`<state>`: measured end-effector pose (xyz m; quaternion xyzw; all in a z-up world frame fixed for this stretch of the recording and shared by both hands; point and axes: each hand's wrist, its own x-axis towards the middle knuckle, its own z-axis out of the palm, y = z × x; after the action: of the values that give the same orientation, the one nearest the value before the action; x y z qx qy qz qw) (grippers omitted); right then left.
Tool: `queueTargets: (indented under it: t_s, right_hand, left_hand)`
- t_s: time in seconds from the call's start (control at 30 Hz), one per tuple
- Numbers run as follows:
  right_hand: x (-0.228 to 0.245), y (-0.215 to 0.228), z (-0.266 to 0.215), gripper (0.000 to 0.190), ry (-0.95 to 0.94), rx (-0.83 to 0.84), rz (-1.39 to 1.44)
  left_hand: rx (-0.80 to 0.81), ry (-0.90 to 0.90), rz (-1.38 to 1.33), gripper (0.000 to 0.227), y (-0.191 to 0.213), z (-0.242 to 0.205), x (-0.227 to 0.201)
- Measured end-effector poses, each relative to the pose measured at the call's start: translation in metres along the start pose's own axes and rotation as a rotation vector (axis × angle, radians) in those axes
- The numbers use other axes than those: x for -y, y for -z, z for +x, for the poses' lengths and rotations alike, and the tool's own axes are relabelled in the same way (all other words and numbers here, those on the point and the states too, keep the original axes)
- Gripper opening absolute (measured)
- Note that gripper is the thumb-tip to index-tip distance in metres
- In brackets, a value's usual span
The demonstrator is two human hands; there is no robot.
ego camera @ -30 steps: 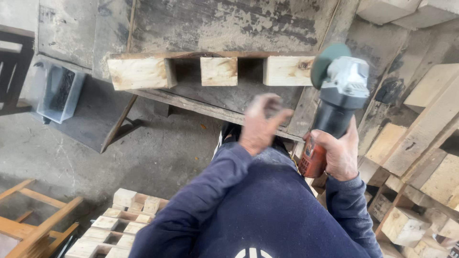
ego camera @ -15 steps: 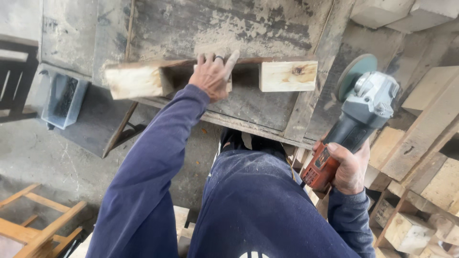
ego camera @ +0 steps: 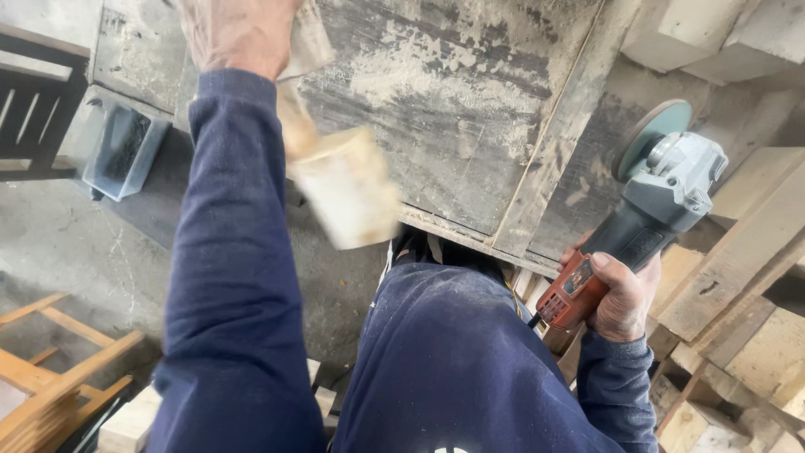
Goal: The person uses an angle grinder to smooth the edges and surfaces of small wooden blocks placed on a workbench. The person holds each block with one hand while operating the grinder with the other, moving the tool along the edges and faces of the blocks.
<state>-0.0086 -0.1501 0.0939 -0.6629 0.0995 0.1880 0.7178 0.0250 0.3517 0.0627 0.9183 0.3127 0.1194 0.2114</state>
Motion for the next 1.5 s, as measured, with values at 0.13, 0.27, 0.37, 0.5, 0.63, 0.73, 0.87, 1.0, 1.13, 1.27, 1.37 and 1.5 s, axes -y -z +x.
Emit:
queueTargets:
  t_s: [0.13,0.27,0.37,0.5,0.63,0.73,0.87,1.0,1.13,1.27,1.37,1.5]
  right_hand:
    - [-0.001,0.002,0.003,0.052,-0.021,-0.014,-0.003]
    - [-0.002,0.003,0.002,0.050,-0.024,-0.034,0.013]
    - [0.000,0.001,0.003,0.049,-0.032,-0.053,-0.002]
    - [-0.002,-0.005,0.002,0.048,-0.015,-0.058,0.002]
    - [-0.004,-0.011,0.001,0.048,-0.028,-0.067,0.006]
    - [-0.005,-0.021,0.002,0.046,-0.027,-0.056,0.009]
    - [-0.004,-0.036,0.000,0.046,-0.040,-0.066,-0.033]
    - [-0.003,-0.054,-0.004,0.045,-0.053,-0.067,-0.058]
    - [-0.002,-0.065,-0.010,0.044,-0.037,-0.061,-0.049]
    - [-0.004,-0.068,-0.020,0.043,-0.032,-0.084,-0.088]
    - [-0.008,-0.073,-0.019,0.045,-0.028,-0.086,-0.077]
    - [-0.012,-0.080,-0.016,0.046,-0.036,-0.080,-0.033]
  left_hand:
    - [0.381,0.607,-0.058,0.081,0.001,-0.040,-0.012]
    - [0.307,0.433,0.256,0.074,-0.010,-0.077,-0.020]
    - [0.426,0.333,0.292,0.083,-0.017,-0.088,-0.002]
    - [0.747,0.034,0.102,0.106,-0.025,-0.101,0.035]
    - [0.722,-0.201,0.337,0.117,-0.040,-0.127,0.066]
    - [0.675,-0.520,0.697,0.114,-0.049,-0.110,0.091]
    - [0.746,-0.725,0.531,0.124,-0.057,-0.064,0.106]
    - [0.862,-0.752,0.295,0.130,-0.065,-0.029,0.079]
    - [1.194,-0.227,0.137,0.098,-0.088,0.011,0.036]
    - [0.929,-0.388,0.023,0.074,-0.115,0.035,0.020]
    - [0.868,-0.229,-0.285,0.077,-0.114,0.022,0.026]
    - [0.933,0.112,-0.335,0.094,-0.109,-0.029,0.024]
